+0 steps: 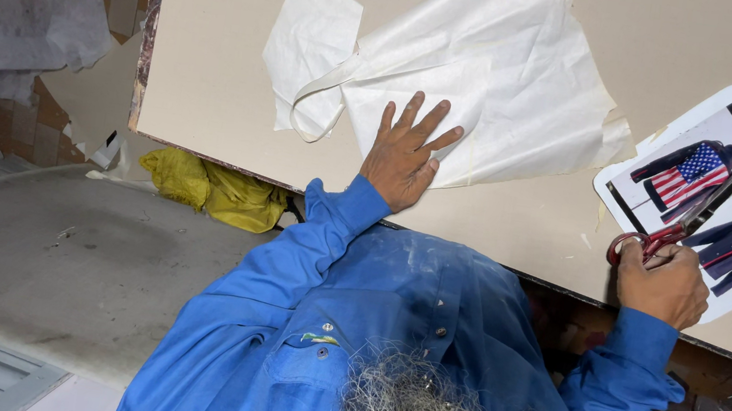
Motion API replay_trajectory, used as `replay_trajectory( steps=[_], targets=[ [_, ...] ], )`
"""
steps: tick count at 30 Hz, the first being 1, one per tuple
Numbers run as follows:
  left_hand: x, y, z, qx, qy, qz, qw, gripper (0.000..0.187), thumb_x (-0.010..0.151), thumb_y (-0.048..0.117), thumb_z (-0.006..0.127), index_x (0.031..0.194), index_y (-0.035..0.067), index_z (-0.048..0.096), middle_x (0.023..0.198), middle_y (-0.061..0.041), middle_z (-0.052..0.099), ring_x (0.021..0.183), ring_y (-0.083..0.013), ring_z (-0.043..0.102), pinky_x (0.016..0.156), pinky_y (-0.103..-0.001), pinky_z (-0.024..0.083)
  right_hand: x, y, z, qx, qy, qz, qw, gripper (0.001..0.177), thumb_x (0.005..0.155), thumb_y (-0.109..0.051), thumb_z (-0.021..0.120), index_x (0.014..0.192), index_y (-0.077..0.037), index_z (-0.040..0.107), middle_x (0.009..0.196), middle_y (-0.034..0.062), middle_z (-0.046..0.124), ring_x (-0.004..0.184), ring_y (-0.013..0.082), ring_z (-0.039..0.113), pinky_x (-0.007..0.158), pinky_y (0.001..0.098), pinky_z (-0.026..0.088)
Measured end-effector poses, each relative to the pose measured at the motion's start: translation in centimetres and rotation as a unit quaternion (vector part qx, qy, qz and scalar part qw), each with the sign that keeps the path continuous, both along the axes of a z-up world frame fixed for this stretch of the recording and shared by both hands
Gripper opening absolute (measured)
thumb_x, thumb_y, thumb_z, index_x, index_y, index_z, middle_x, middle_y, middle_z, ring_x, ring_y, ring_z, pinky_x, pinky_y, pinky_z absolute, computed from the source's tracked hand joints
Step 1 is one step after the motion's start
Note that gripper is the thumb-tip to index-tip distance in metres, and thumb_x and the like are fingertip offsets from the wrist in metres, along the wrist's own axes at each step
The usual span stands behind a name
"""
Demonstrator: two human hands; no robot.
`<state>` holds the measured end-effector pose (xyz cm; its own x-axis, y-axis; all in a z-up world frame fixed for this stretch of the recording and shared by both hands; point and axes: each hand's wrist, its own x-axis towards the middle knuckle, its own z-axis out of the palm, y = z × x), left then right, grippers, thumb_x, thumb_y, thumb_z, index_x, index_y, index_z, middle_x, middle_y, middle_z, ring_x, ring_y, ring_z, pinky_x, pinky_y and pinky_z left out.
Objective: The person marks a white fabric with a yellow pencil, then uses red-handled scissors to cut the fabric into several pieces. The person repeatedly marks and cuts the fabric, producing multiple cut pieces on the work surface.
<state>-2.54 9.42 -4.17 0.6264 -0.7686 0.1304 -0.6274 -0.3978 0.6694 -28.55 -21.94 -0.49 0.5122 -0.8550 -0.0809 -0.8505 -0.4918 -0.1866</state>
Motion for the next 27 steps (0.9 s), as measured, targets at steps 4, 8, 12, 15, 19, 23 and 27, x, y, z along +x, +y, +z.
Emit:
replay_trajectory(
  steps=[4, 8, 12, 15, 19, 23, 27],
  targets=[
    [-0.1, -0.1, 0.1, 0.006, -0.006, -0.004, 1.000, 0.056, 0.097, 0.018, 0.049, 0.152, 0.024, 0.055, 0.169, -0.009, 0.031, 0.158, -0.0441, 0.018, 0.125, -0.071, 0.006, 0.6, -1.3, 1.4, 0.041, 0.020, -0.053, 0.998, 0.044, 0.081, -0.042, 0.090, 0.085, -0.003, 0.071, 0.082, 0.0140, 0.071, 0.079, 0.0349, 0.067, 0.076, 0.0469, 0.051],
    [0.1, 0.4, 0.2, -0.084, 0.048, 0.022, 0.995, 0.050, 0.102, 0.021, 0.042, 0.148, 0.018, 0.060, 0.170, -0.010, 0.034, 0.162, -0.0430, 0.017, 0.131, -0.066, 0.005, -1.6, -1.2, 2.8, 0.301, -0.268, -0.097, 0.910, 0.024, 0.100, -0.023, 0.078, 0.094, -0.001, 0.072, 0.082, 0.0129, 0.068, 0.072, 0.0268, 0.065, 0.068, 0.0341, 0.050],
    [0.5, 1.2, 0.1, -0.192, 0.114, 0.043, 0.974, 0.051, 0.107, 0.029, 0.036, 0.137, 0.002, 0.068, 0.168, -0.013, 0.036, 0.163, -0.0427, 0.016, 0.133, -0.061, 0.004, -6.1, 2.7, 0.0, 0.499, -0.543, -0.128, 0.663, 0.015, 0.090, -0.011, 0.075, 0.104, -0.005, 0.070, 0.093, 0.0086, 0.071, 0.080, 0.0180, 0.070, 0.073, 0.0279, 0.059],
    [0.9, 1.5, 0.3, -0.231, 0.155, 0.059, 0.959, 0.060, 0.108, 0.037, 0.033, 0.130, -0.005, 0.070, 0.166, -0.015, 0.040, 0.163, -0.0426, 0.018, 0.134, -0.060, 0.008, -9.6, 6.5, -3.5, 0.579, -0.399, 0.005, 0.711, 0.045, 0.101, -0.038, 0.072, 0.088, 0.005, 0.067, 0.070, 0.0146, 0.069, 0.054, 0.0181, 0.058, 0.049, 0.0288, 0.044],
    [1.2, 1.9, 0.6, -0.262, 0.182, 0.067, 0.945, 0.068, 0.106, 0.046, 0.033, 0.131, -0.005, 0.069, 0.164, -0.015, 0.043, 0.163, -0.0417, 0.021, 0.135, -0.059, 0.012, -11.9, 9.9, -7.8, 0.716, -0.243, 0.059, 0.651, 0.067, 0.088, -0.062, 0.070, 0.094, 0.004, 0.066, 0.071, 0.0057, 0.065, 0.059, 0.0111, 0.059, 0.052, 0.0237, 0.043],
    [1.6, 2.1, 0.6, -0.257, 0.196, 0.060, 0.944, 0.069, 0.106, 0.047, 0.034, 0.132, -0.007, 0.068, 0.164, -0.018, 0.042, 0.163, -0.0432, 0.021, 0.135, -0.060, 0.011, -9.9, 12.8, -9.8, 0.764, -0.239, 0.038, 0.598, 0.068, 0.090, -0.063, 0.070, 0.094, 0.004, 0.066, 0.067, -0.0002, 0.056, 0.057, 0.0065, 0.048, 0.050, 0.0211, 0.034],
    [1.6, 2.0, 0.5, -0.252, 0.203, 0.060, 0.944, 0.067, 0.107, 0.044, 0.032, 0.133, -0.007, 0.068, 0.165, -0.018, 0.041, 0.163, -0.0439, 0.021, 0.135, -0.061, 0.010, -4.2, 15.4, -8.5, 0.708, -0.232, 0.101, 0.659, 0.057, 0.095, -0.057, 0.065, 0.091, 0.000, 0.067, 0.071, -0.0005, 0.058, 0.061, 0.0070, 0.050, 0.055, 0.0215, 0.035]
  ],
)
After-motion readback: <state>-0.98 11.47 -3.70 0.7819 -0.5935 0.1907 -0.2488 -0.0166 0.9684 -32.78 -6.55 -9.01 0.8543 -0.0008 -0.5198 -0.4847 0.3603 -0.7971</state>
